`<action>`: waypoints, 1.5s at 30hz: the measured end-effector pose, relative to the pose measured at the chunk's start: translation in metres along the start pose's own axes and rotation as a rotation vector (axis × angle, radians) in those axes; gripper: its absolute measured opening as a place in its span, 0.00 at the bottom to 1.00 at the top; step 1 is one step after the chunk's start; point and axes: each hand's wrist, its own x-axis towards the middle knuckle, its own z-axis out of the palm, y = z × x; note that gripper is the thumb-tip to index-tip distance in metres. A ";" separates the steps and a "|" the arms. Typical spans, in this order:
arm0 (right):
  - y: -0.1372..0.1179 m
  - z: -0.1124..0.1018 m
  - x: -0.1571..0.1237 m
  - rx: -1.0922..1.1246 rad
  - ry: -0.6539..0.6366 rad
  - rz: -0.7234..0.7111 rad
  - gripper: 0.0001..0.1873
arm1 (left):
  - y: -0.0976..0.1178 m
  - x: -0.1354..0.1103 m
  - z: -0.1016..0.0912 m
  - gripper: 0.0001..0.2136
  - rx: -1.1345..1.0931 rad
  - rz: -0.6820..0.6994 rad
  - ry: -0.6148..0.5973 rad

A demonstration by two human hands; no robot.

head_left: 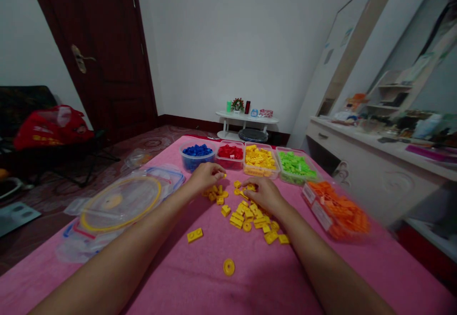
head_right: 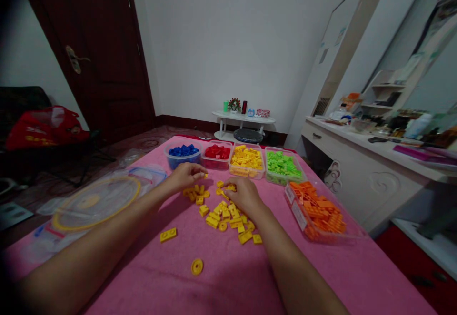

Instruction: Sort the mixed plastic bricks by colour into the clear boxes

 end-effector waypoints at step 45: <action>-0.070 -0.007 -0.009 1.938 -0.289 0.677 0.33 | 0.068 -0.024 -0.014 0.15 -0.171 0.307 0.132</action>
